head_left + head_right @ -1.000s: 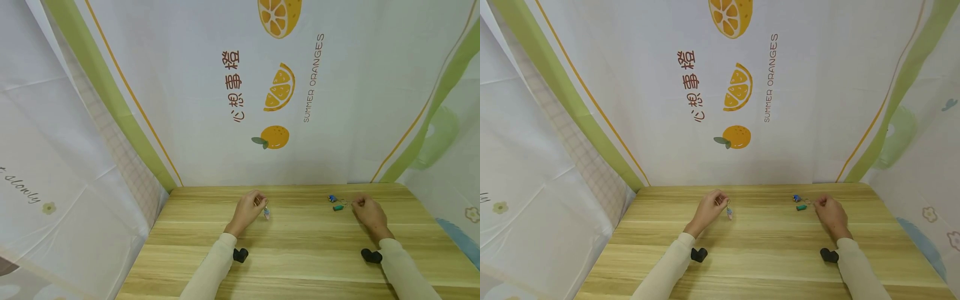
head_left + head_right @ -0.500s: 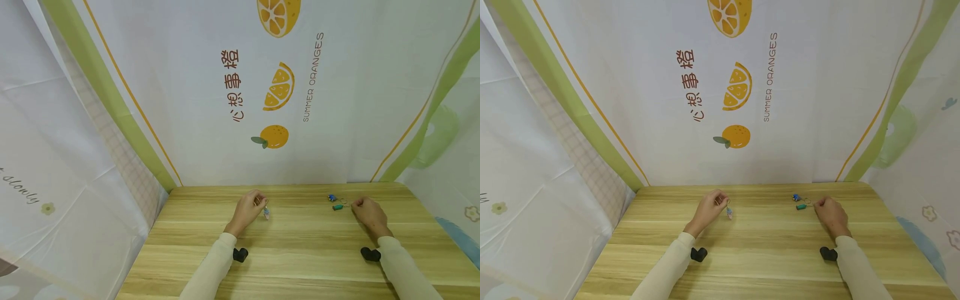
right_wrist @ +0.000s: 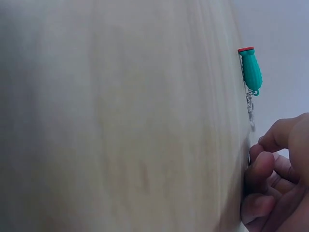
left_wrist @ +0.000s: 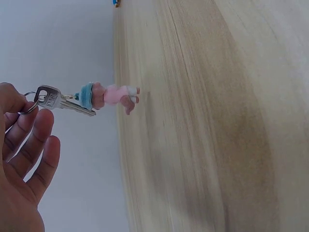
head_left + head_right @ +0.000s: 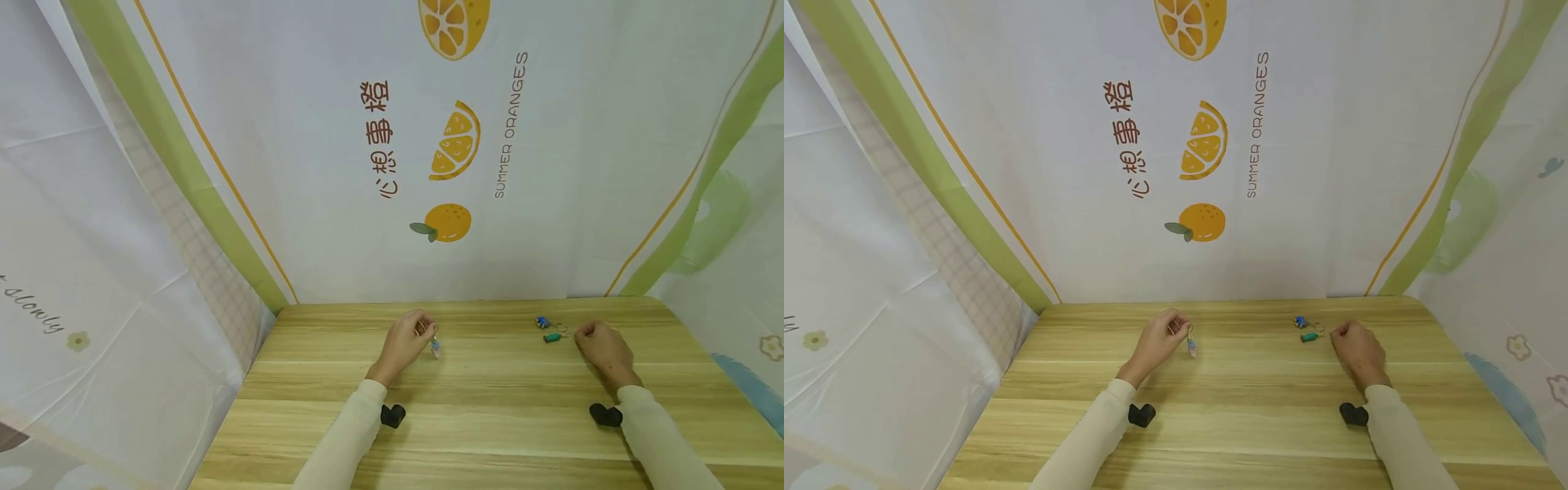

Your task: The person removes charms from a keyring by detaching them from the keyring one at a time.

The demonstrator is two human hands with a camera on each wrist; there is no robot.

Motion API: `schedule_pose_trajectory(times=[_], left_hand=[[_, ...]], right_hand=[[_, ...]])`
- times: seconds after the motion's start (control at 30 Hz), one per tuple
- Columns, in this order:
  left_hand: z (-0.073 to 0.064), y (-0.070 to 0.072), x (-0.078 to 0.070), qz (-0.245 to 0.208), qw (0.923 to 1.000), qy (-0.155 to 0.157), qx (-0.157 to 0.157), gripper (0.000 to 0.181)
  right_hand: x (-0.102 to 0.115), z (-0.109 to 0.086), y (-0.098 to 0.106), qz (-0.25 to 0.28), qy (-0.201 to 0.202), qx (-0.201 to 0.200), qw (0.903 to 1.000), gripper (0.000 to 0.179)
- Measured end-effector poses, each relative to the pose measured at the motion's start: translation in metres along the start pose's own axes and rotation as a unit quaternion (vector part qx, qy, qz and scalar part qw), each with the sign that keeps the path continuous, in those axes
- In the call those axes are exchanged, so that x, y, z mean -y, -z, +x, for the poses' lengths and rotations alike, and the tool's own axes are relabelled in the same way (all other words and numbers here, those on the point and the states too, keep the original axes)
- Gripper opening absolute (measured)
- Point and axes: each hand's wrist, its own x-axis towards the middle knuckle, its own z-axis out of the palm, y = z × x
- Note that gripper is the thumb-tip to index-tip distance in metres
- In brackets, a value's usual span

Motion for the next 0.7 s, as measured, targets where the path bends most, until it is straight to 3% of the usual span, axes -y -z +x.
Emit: schedule_pose_trajectory(times=[0.47,0.7], left_hand=[[-0.0001,0.0008,0.0001,0.008,0.9999,-0.009,-0.006,0.013],[-0.0002,0.0008,0.0009,0.011,0.9996,-0.023,-0.012,0.014]], right_hand=[[0.0013,-0.0003,-0.0011,-0.004,0.001,-0.003,1.0,0.04],[0.0056,-0.0014,-0.0077,0.013,0.012,-0.029,0.9994,0.04]])
